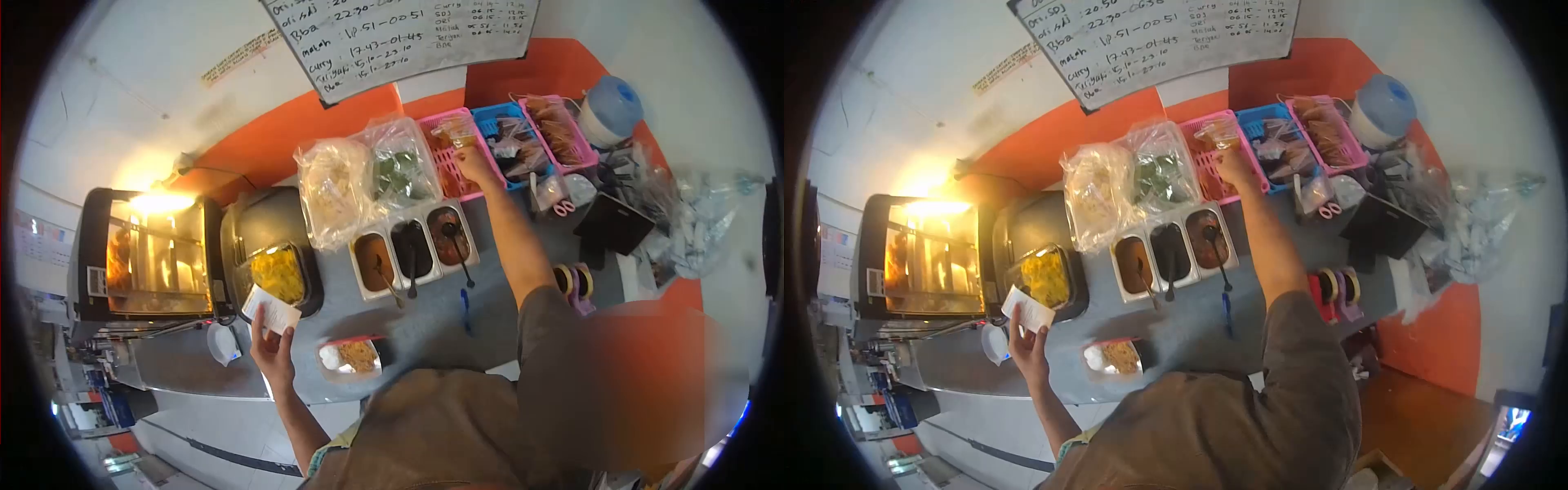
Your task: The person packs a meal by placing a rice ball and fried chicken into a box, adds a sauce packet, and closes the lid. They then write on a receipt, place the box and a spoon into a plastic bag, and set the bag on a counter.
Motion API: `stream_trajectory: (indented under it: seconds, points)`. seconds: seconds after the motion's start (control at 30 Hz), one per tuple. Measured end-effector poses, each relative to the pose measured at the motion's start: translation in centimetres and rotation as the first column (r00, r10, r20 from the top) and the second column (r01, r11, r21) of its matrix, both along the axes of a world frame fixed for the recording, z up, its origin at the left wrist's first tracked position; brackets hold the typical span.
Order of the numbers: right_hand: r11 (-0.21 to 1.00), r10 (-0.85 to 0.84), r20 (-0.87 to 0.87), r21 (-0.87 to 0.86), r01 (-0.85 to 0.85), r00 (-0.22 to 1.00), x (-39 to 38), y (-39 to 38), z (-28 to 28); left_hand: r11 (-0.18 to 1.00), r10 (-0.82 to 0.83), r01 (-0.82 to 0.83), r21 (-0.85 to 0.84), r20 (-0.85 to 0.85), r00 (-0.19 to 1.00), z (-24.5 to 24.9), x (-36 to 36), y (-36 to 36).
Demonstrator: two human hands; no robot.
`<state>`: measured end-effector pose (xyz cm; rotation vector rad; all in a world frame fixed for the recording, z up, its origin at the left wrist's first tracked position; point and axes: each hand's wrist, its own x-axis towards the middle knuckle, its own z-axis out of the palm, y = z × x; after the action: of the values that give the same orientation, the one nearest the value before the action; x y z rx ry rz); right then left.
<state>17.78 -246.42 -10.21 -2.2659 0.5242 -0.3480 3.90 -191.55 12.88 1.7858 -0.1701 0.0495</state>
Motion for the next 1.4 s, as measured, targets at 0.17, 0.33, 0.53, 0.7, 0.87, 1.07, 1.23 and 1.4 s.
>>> stream_trajectory:
  seconds: [0.17,0.33,0.53,0.7,0.87,1.07,1.23,1.4]
  points:
    - [0.984,-0.040,-0.127,-0.176,0.017,0.991,4.9,1.7,1.6,0.998,0.046,-0.045,0.045,-0.009,0.999,-0.4,0.0,-2.0]
    - [0.839,-0.048,0.038,-0.540,0.061,0.998,8.0,2.2,-1.0,0.992,0.099,-0.096,0.083,-0.027,0.995,-0.9,-0.2,-2.9]
    - [0.977,-0.206,0.380,0.023,0.214,0.902,8.3,1.6,-0.4,0.994,0.095,-0.089,0.069,-0.081,0.992,-2.1,-0.3,-2.4]
    - [0.577,-0.290,0.402,0.798,-0.176,0.869,1.4,1.4,3.4,0.996,0.088,-0.087,0.012,-0.077,0.993,-2.6,-0.9,-0.7]
    - [0.378,-0.250,0.399,0.879,-0.290,0.882,-11.1,9.9,12.6,0.997,0.028,-0.034,-0.072,-0.078,0.997,-2.1,-1.1,1.1]
    - [0.613,0.381,0.063,0.729,-0.304,0.922,-22.2,25.5,15.0,0.988,0.007,-0.002,-0.152,0.031,0.999,-2.1,-1.9,5.5]
    - [0.633,0.597,-0.152,0.692,-0.346,0.788,-25.4,37.4,6.7,0.992,0.006,0.002,-0.127,0.064,0.998,-2.2,-4.6,10.8]
    - [0.963,0.218,-0.049,0.175,-0.207,0.975,-27.0,39.5,1.9,0.993,0.034,-0.031,-0.117,0.025,0.999,-2.5,-7.1,14.3]
